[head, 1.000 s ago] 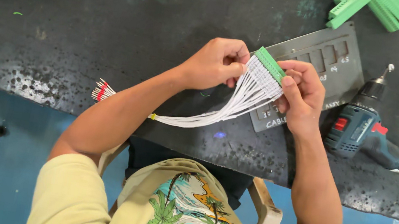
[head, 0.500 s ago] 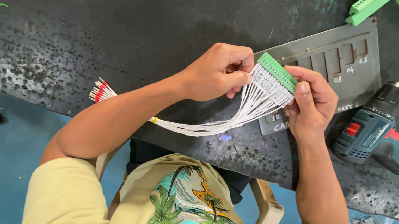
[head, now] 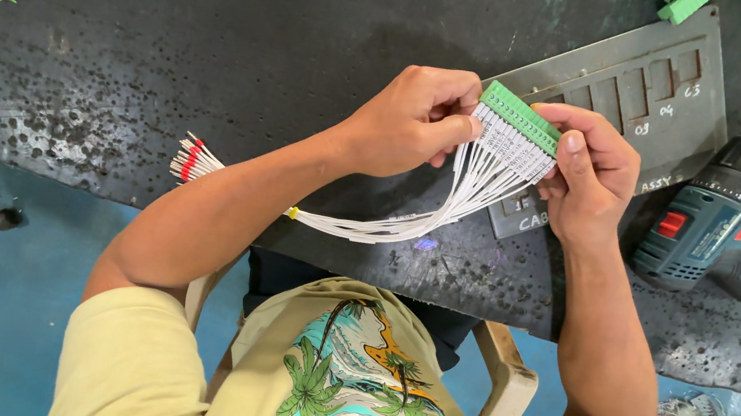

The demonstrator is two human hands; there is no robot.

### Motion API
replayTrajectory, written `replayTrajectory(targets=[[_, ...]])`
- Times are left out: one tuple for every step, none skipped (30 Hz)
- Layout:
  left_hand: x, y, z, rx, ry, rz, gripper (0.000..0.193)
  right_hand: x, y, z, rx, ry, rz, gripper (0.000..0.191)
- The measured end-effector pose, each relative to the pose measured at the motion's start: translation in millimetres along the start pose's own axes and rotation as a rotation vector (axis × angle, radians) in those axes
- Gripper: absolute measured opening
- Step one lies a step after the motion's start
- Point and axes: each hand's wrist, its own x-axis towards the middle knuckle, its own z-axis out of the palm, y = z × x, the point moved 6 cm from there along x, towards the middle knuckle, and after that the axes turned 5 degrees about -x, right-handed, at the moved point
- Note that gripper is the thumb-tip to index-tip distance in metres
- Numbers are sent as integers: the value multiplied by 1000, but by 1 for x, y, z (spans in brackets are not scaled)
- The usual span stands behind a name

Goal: The person inserts white wire leads one at a time into a green terminal block held in a metal jig and uses a cordless screwdriver to tighten the terminal screws. After wiring the block, the person lifts the assembled connector, fans out the wires, and holds it up to check the work.

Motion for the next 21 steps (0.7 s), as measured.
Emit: replayTrajectory(targets=[[0, 0, 0, -8, 7, -4, 22, 0, -1, 0, 2, -6, -4, 34], [0, 0, 1, -16, 15, -8, 22, 0, -2, 0, 3, -12, -8, 34], [0, 0, 1, -25, 22, -12, 22, 0, -2, 1, 5, -18, -12, 34], [0, 2, 1, -8, 27, 2, 22, 1, -3, 0, -2, -13, -12, 34], [0, 3, 2, 9, 32, 17, 23, 0, -3, 0, -9, -8, -12, 34], [0, 4, 2, 25, 37, 31, 23, 0, -3, -1, -16, -2, -11, 34], [0, 5, 2, 33, 37, 30, 24, 0, -3, 0, -11, -5, -12, 34], [-1, 5, 3, 41, 38, 30, 25, 0, -3, 0, -6, -9, -12, 34], [-1, 5, 3, 49, 39, 29, 25, 0, -3, 0, -1, -14, -13, 34], [-1, 4, 3, 49, 39, 30, 25, 0, -3, 0, -4, -16, -12, 34], [0, 4, 3, 50, 39, 31, 24, 0, -4, 0, -8, -19, -12, 34], [0, 4, 3, 51, 38, 33, 23, 0, -4, 0, -11, -21, -12, 34], [0, 3, 3, 61, 35, 31, 23, 0, -4, 0, -10, -24, -11, 34], [1, 2, 4, 71, 31, 28, 23, 0, -4, 0, -10, -26, -9, 34], [1, 1, 4, 81, 28, 27, 24, 0, -4, 0, -10, -28, -8, 34], [1, 1, 4, 74, 27, 30, 23, 0, -4, 0, -8, -31, -8, 34], [1, 1, 4, 67, 27, 33, 23, 0, -4, 0, -5, -33, -8, 34], [1, 1, 4, 60, 26, 36, 23, 0, -4, 0, -3, -35, -9, 33], [1, 1, 5, 44, 24, 34, 23, 0, -4, 0, 0, -32, -11, 33], [0, 1, 5, 29, 22, 32, 24, 0, -4, 0, 3, -29, -14, 33], [0, 1, 5, 13, 20, 30, 25, 0, -3, 0, 6, -26, -18, 33]])
